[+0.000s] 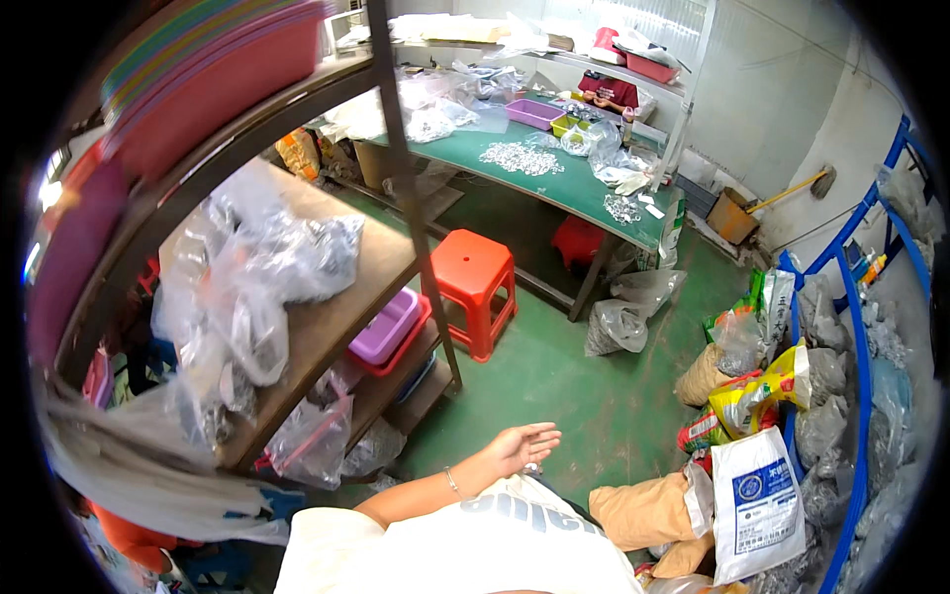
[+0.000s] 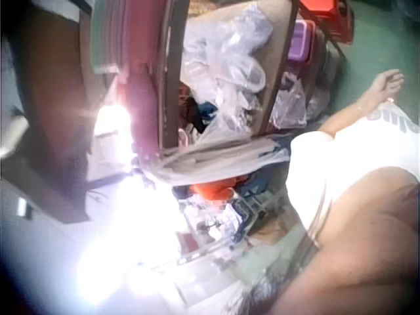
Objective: The person gathers small silver metal rings from a table and places them into a clear plastic bag. They then seal the bag and place it on a shelf with other similar bags. The person repeats this process, gathering more rings and filling another bag.
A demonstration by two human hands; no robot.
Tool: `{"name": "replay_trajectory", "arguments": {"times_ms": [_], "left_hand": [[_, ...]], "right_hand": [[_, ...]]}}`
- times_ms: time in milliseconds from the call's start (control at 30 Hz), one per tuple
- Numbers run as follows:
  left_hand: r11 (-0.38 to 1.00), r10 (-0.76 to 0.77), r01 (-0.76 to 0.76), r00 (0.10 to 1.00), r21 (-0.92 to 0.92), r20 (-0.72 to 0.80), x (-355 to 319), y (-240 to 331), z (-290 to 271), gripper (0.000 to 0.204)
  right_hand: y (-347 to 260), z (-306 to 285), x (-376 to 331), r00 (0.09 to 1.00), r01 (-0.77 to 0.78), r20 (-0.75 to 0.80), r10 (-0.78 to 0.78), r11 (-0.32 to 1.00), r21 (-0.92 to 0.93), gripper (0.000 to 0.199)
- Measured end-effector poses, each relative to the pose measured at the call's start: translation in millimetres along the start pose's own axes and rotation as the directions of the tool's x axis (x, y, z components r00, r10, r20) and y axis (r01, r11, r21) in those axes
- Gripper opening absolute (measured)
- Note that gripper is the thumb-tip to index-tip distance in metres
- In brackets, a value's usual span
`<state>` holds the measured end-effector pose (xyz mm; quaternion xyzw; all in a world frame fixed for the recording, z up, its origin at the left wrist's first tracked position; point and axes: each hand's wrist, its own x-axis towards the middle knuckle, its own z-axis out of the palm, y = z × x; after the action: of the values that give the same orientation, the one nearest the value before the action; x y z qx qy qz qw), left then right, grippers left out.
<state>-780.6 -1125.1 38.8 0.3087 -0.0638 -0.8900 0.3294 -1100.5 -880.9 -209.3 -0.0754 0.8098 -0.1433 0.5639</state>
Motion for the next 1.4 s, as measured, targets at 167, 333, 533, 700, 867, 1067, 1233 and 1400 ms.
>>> {"name": "replay_trajectory", "arguments": {"times_ms": [167,333,533,700,867,1067,1233,1400], "left_hand": [[0.986,0.11,-0.125,0.985,-0.11,-0.131,67.0,73.1,12.1,0.026],[0.94,0.158,-0.216,0.961,-0.264,-0.226,137.3,147.4,-15.6,0.028],[0.942,0.189,-0.265,0.928,-0.209,-0.322,256.2,268.4,-8.4,0.03],[0.95,0.18,-0.254,0.922,-0.184,-0.344,336.0,356.4,15.5,0.035],[0.972,0.138,-0.197,0.917,-0.125,-0.374,389.5,417.2,23.7,0.035],[0.956,0.159,-0.253,0.872,-0.147,-0.462,450.9,473.4,18.2,0.027],[0.954,0.131,-0.257,0.823,-0.156,-0.552,470.1,502.7,15.6,0.028],[0.959,0.093,-0.232,0.801,-0.164,-0.592,490.1,519.0,27.1,0.026]], "right_hand": [[-215.4,-34.5,80.4,0.922,0.378,-0.141,-0.361,0.917,0.126,0.01],[-475.7,29.6,77.5,0.758,0.626,-0.043,-0.651,0.708,0.326,0.02],[-645.8,86.7,101.4,0.607,0.773,0.059,-0.793,0.606,0.189,0.015],[-733.1,94.8,145.5,0.628,0.776,-0.084,-0.773,0.631,-0.011,0.011],[-813.1,93.7,165.0,0.552,0.804,-0.259,-0.793,0.588,-0.088,0.012],[-914.5,81.6,189.9,0.407,0.813,-0.59,-0.698,0.571,-0.115,0.014],[-985.7,63.1,196.1,0.229,0.798,-0.532,-0.815,0.47,-0.377,0.016],[-1020.0,65.4,197.0,0.188,0.624,-0.36,-0.914,0.394,-0.675,0.018]]}}
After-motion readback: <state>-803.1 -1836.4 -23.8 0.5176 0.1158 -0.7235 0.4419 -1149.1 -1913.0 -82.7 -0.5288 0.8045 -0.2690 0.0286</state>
